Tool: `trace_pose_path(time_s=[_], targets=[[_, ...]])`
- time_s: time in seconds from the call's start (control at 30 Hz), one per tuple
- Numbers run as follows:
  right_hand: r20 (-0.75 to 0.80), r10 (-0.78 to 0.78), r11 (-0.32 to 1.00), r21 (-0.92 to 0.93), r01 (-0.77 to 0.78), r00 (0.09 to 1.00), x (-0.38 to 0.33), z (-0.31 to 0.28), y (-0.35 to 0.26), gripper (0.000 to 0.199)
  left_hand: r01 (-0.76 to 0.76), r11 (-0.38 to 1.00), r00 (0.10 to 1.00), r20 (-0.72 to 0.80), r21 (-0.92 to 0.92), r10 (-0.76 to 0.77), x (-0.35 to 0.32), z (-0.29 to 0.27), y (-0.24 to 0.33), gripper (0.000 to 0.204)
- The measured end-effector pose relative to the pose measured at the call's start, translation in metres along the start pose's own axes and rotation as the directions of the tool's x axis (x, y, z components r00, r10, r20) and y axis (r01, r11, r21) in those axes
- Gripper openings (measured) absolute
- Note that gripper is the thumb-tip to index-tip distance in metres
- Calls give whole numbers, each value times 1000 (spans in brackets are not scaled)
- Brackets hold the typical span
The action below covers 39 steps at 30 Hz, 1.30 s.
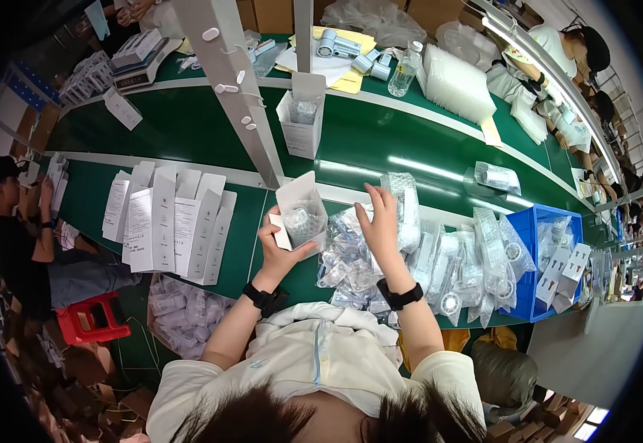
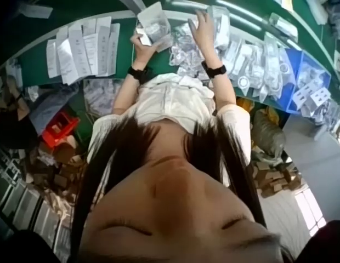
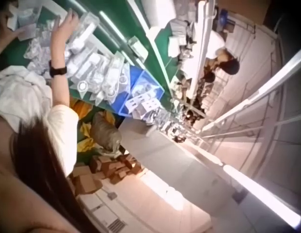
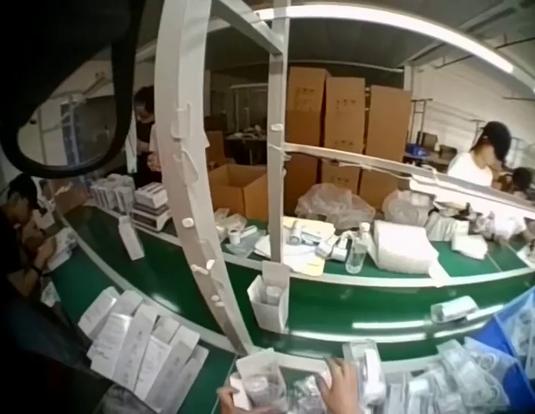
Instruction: The person packages handheld fans by placing a charging cable and a bubble-wrapped fan into a cardboard box. They repeat this process for several units, occasionally organizing the boxes and components on the assembly line.
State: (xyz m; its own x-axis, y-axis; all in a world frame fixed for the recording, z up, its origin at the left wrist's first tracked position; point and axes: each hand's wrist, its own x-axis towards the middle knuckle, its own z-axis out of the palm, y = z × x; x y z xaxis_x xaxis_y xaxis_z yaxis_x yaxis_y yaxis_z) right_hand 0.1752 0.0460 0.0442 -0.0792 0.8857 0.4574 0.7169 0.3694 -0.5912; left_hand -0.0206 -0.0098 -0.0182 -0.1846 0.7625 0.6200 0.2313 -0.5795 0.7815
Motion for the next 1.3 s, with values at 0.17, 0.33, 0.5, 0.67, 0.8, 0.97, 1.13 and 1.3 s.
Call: trace_pose_path(time_s=[0.17, 0.33, 0.5, 0.67, 0.8, 0.97, 1.13, 1.3], targets=[[303, 196, 928, -364, -77, 933, -24, 23, 74, 32, 116, 981, 984, 113, 154, -134, 10, -20, 17, 68], [204, 42, 998, -48, -32, 978, -24, 11, 64, 23, 217, 933, 942, 190, 287, -277, 25, -36, 57, 41], [35, 240, 858, 460, -229, 970, -9, -25, 4, 15, 327, 889, 924, 88, 320, -371, 31, -35, 57, 15], [23, -20, 819, 574, 3, 1000, -17, -28, -59, 24, 442, 858, 883, 39, 261, -467, 45, -31, 57, 13], [145, -662, 734, 326, 596, 736, -2, -21, -75, 30, 459, 868, 876, 65, 190, -477, 46, -35, 50, 12], [426, -729, 616, 66, 785, 536, -2, -6, -89, 30, 582, 807, 798, 120, 100, -590, 48, -34, 52, 11], [396, -634, 689, -101, 718, 665, -11, -4, -97, 30, 558, 829, 828, 41, 47, -559, 41, -35, 46, 10], [392, -654, 710, 24, 703, 647, -26, 18, -90, 30, 556, 828, 827, 42, 76, -560, 37, -32, 50, 7]])
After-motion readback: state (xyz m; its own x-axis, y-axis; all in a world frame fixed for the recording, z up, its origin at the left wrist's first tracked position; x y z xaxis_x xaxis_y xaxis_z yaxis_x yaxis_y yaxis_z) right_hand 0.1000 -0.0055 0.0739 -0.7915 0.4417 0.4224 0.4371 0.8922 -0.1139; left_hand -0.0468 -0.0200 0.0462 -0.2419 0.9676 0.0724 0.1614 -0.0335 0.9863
